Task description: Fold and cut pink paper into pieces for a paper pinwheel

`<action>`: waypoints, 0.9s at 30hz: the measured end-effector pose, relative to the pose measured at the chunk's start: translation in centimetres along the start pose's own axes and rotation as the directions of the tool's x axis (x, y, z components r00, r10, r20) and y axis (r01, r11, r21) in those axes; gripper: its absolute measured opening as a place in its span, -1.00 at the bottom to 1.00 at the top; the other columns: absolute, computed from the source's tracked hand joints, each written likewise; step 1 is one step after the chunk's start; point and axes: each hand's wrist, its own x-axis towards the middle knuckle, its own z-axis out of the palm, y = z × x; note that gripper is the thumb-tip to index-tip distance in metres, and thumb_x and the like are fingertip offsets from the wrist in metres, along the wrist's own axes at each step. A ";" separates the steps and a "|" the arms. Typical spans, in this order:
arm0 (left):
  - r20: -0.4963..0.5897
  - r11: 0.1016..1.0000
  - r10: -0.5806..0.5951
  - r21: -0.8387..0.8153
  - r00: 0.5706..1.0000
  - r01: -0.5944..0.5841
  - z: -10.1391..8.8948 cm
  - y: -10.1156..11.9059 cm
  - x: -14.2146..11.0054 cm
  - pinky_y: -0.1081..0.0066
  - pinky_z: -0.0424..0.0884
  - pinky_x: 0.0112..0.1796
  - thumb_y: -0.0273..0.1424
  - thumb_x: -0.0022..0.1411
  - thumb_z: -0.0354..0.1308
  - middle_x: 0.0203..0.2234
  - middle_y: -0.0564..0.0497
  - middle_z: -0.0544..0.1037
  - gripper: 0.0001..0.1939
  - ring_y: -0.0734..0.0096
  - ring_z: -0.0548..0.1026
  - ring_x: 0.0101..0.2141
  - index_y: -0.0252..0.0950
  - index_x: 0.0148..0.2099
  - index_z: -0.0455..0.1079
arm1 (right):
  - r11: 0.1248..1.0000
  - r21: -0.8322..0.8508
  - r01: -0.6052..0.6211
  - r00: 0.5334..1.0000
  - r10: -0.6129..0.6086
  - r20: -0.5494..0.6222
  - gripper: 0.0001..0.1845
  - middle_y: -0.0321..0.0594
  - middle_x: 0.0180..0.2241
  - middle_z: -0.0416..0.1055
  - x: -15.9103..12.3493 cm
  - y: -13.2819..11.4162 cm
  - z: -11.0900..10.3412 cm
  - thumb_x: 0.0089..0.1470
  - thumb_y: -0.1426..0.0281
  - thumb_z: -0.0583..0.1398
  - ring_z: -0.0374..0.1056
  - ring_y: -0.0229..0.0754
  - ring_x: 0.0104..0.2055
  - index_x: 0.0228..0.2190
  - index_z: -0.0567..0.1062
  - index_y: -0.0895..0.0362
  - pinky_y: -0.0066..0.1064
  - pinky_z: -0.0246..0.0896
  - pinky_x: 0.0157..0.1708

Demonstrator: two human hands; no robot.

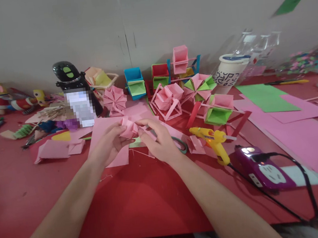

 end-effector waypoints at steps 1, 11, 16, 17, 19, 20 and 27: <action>-0.003 1.000 -0.007 0.003 1.000 0.007 0.0 -0.1 0.1 0.22 0.49 -0.14 -0.36 0.10 0.35 -0.42 0.11 0.46 -0.77 0.38 0.55 -0.38 -0.26 -0.27 0.35 | 1.000 0.010 -0.013 1.000 0.013 -0.006 -0.82 -0.19 -0.11 0.52 0.0 0.1 0.0 0.24 0.38 0.17 0.43 -0.12 -0.06 -0.13 0.51 0.05 -0.23 0.33 -0.04; -0.053 0.998 -0.038 0.044 0.998 0.041 0.0 -0.6 0.2 0.21 0.49 -0.14 -0.33 0.14 0.34 -0.38 0.03 0.47 -0.76 0.39 0.51 -0.34 -0.28 -0.22 0.36 | 0.999 -0.045 -0.027 0.999 0.029 0.042 -0.92 -0.24 -0.29 0.53 0.1 -0.2 0.2 0.15 0.34 0.27 0.44 -0.18 -0.22 -0.30 0.52 0.08 -0.30 0.35 -0.14; -0.041 0.992 0.062 0.113 0.997 -0.057 0.1 -0.5 0.1 0.24 0.46 -0.09 -0.34 0.14 0.34 -0.36 0.04 0.44 -0.78 0.37 0.51 -0.27 -0.30 -0.31 0.36 | 0.999 -0.035 0.015 0.998 -0.013 0.064 -0.96 -0.25 -0.28 0.54 0.1 -0.1 0.4 0.12 0.39 0.29 0.44 -0.17 -0.19 -0.34 0.52 0.07 -0.27 0.33 -0.11; -0.034 0.989 0.081 0.130 0.996 -0.076 0.1 -0.5 0.1 0.24 0.45 -0.08 -0.32 0.14 0.34 -0.36 0.04 0.44 -0.78 0.37 0.51 -0.26 -0.30 -0.33 0.36 | 0.999 -0.034 0.006 0.998 -0.004 0.055 -0.97 -0.24 -0.27 0.54 0.1 0.0 0.5 0.12 0.39 0.29 0.44 -0.16 -0.19 -0.33 0.52 0.07 -0.26 0.33 -0.10; -0.024 0.983 0.107 0.156 0.994 -0.102 0.0 -0.5 0.1 0.23 0.45 -0.06 -0.30 0.15 0.33 -0.32 0.02 0.46 -0.78 0.36 0.51 -0.23 -0.29 -0.34 0.37 | 0.999 -0.028 -0.029 0.999 0.030 0.035 -0.94 -0.24 -0.27 0.53 0.1 0.1 0.5 0.11 0.39 0.29 0.44 -0.16 -0.19 -0.32 0.52 0.07 -0.26 0.33 -0.11; -0.022 0.980 0.117 0.165 0.993 -0.112 0.0 -0.5 0.1 0.22 0.45 -0.06 -0.29 0.15 0.33 -0.30 0.01 0.47 -0.78 0.35 0.51 -0.23 -0.29 -0.34 0.37 | 0.999 -0.010 -0.047 0.999 0.047 0.024 -0.92 -0.23 -0.27 0.52 0.1 0.2 0.5 0.10 0.39 0.30 0.43 -0.17 -0.20 -0.31 0.50 0.07 -0.26 0.34 -0.12; 0.004 0.944 0.140 0.302 0.990 -0.135 -0.3 -0.6 0.2 0.27 0.46 -0.13 -0.26 0.14 0.34 -0.28 -0.01 0.49 -0.78 0.33 0.50 -0.22 -0.27 -0.28 0.44 | 0.999 0.039 -0.003 0.996 -0.001 0.085 -0.71 -0.21 -0.13 0.52 0.0 -0.2 0.5 0.09 0.46 0.28 0.42 -0.18 -0.14 -0.11 0.50 0.04 -0.27 0.37 -0.10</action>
